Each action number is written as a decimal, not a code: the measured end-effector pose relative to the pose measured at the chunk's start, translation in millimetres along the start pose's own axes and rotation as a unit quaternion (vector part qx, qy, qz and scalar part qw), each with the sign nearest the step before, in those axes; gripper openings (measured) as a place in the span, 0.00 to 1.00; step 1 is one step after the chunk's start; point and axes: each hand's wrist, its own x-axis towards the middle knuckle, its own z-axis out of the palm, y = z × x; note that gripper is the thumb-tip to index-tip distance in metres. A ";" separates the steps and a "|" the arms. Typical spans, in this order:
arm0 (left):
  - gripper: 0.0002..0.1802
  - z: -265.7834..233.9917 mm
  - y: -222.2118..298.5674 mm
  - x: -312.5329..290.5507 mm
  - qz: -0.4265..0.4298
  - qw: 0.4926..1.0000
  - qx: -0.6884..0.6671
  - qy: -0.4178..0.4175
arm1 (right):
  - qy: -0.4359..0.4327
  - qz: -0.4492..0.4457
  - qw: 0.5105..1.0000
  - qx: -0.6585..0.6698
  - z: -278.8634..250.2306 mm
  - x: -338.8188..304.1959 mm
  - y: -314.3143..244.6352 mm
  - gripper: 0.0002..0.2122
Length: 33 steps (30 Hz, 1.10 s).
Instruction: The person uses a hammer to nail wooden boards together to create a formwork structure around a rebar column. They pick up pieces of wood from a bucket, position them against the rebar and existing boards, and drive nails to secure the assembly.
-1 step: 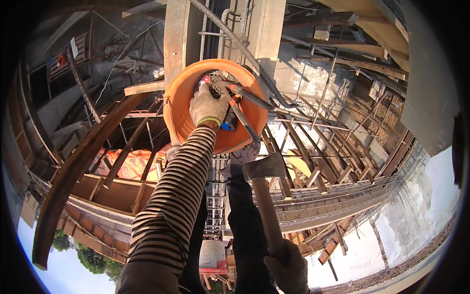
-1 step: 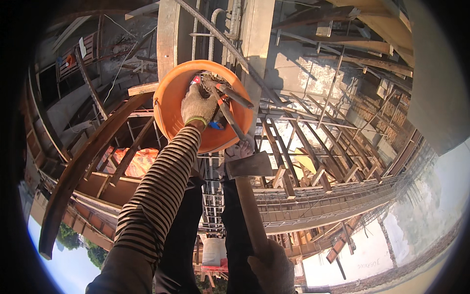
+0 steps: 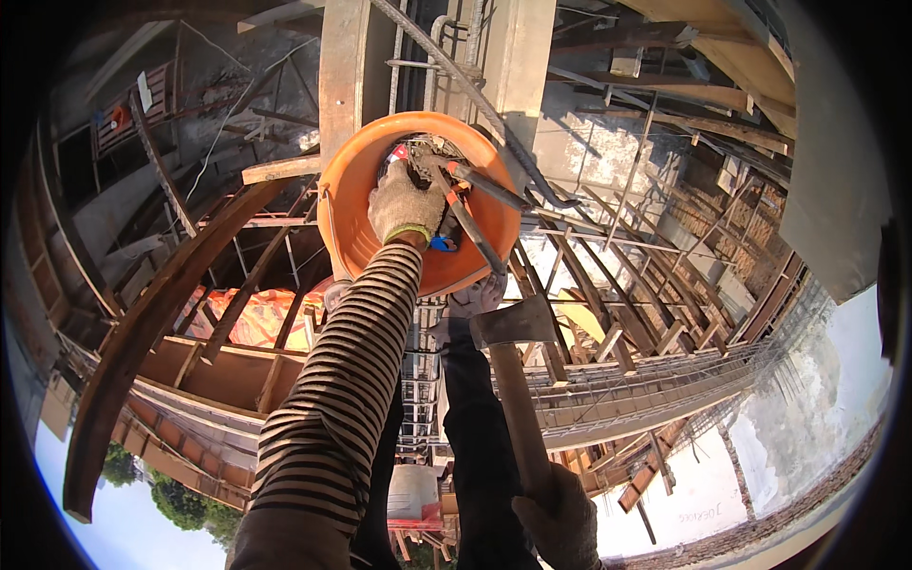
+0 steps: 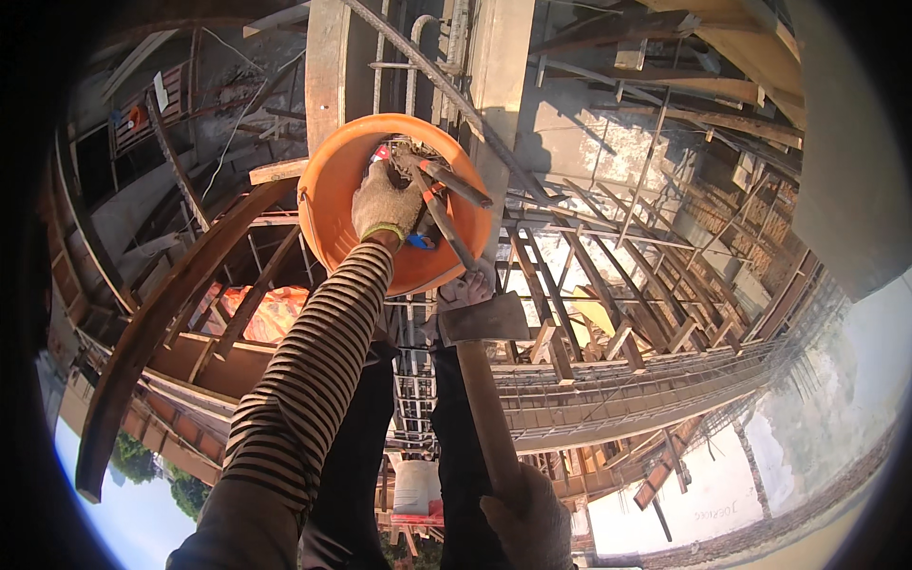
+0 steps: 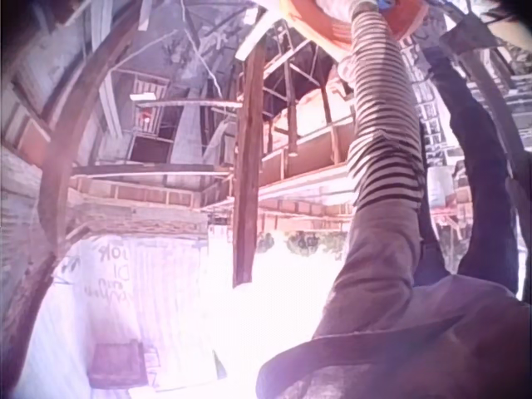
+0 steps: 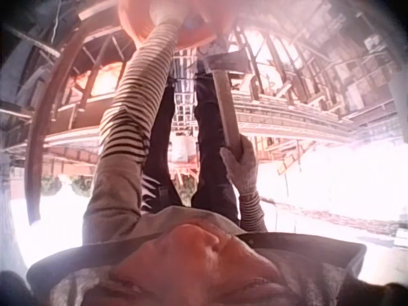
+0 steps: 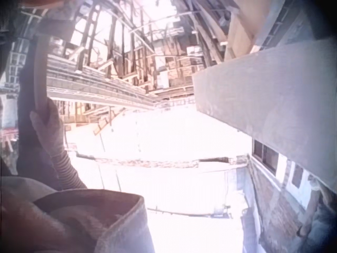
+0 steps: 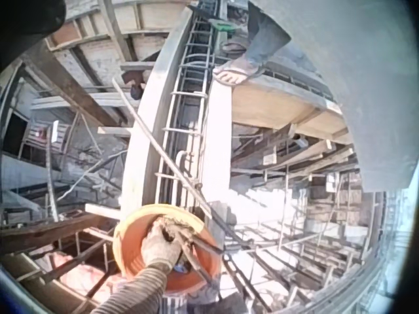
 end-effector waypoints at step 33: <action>0.11 18.1 -99.8 45.8 -0.046 0.849 -0.496 -0.177 | -0.018 -0.123 0.991 -0.053 21.1 -8.0 -21.1 0.29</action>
